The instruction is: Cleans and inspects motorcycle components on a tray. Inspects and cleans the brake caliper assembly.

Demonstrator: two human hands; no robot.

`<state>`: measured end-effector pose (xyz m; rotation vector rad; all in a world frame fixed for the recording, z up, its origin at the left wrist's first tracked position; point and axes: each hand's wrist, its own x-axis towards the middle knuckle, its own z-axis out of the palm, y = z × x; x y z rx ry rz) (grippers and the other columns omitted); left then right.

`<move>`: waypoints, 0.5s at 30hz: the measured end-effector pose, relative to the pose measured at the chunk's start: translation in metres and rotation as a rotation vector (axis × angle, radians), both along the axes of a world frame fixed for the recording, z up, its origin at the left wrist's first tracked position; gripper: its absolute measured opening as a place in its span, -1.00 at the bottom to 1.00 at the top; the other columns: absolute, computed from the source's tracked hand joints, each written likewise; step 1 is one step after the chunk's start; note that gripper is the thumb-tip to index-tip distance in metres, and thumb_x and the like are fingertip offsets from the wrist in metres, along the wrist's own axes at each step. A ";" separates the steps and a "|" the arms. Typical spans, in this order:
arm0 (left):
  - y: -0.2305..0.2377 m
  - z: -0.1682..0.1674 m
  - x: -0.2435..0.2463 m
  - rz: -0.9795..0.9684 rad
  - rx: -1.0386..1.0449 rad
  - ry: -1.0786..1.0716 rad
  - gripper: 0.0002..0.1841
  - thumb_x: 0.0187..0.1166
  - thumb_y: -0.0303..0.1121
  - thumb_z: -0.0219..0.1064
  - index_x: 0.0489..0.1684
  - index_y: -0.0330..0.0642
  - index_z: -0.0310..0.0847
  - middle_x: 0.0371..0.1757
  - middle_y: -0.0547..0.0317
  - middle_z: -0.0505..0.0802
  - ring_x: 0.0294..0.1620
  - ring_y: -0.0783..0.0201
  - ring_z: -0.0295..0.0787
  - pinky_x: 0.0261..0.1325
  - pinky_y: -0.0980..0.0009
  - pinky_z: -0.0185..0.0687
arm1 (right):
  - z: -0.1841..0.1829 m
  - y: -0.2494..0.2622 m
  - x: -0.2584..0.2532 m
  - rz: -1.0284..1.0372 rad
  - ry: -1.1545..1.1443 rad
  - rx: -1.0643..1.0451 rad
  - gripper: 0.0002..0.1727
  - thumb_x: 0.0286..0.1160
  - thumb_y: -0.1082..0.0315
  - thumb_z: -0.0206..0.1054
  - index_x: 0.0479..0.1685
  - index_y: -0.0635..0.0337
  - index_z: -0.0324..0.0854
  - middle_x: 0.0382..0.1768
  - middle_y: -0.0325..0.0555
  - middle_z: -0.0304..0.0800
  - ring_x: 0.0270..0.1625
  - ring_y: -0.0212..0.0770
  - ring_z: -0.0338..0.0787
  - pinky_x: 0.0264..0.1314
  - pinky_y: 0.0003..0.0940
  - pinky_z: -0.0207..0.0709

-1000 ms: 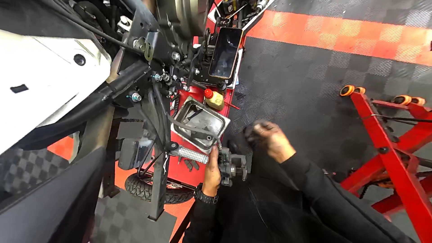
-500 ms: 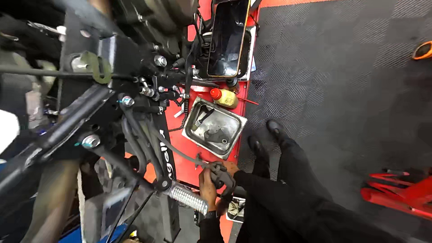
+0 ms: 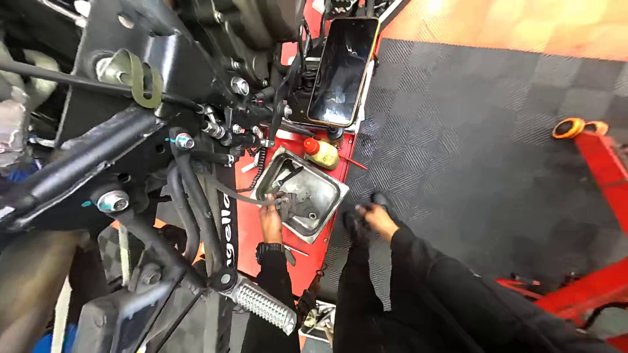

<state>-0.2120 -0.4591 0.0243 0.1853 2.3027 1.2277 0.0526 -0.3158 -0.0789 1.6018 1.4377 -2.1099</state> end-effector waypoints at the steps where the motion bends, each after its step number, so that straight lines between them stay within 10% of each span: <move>1: 0.006 -0.002 -0.006 0.000 0.024 0.006 -0.41 0.84 0.14 -0.05 0.31 -0.16 0.70 0.15 0.02 0.87 0.17 0.20 0.80 0.33 0.04 0.68 | 0.019 0.022 -0.016 -0.172 0.035 -0.106 -0.40 0.81 -0.12 0.08 0.30 0.30 0.57 -0.22 0.06 0.84 -0.29 -0.07 0.84 -0.20 -0.06 0.76; 7: 0.001 -0.011 -0.016 -0.100 0.032 0.072 -0.54 0.88 -0.12 0.02 0.33 -0.29 0.67 0.31 -0.03 0.82 0.41 0.25 0.70 0.60 0.15 0.50 | 0.077 0.117 -0.130 -0.645 0.306 -0.659 -0.03 0.49 -0.53 0.05 0.68 0.04 0.27 0.34 0.21 0.70 0.22 0.19 0.82 0.17 0.19 0.78; 12: -0.039 0.006 0.032 -0.015 -0.176 -0.015 -0.46 0.84 0.14 -0.02 0.64 0.16 0.51 0.54 0.16 0.71 0.45 0.10 0.69 0.43 -0.15 0.59 | 0.066 0.117 -0.169 -0.757 0.269 -0.732 -0.36 0.57 -0.22 0.24 0.51 -0.06 0.45 0.23 0.06 0.75 0.15 0.05 0.82 0.07 0.05 0.77; 15: -0.068 -0.006 0.076 0.126 -0.154 -0.048 -0.51 0.85 0.02 0.03 0.61 0.04 0.51 0.43 0.07 0.78 0.30 0.05 0.79 0.31 -0.09 0.71 | 0.066 0.107 -0.166 -0.730 0.288 -0.741 -0.37 0.55 -0.15 0.31 0.52 -0.03 0.44 0.23 0.06 0.75 0.15 0.04 0.83 0.08 0.01 0.78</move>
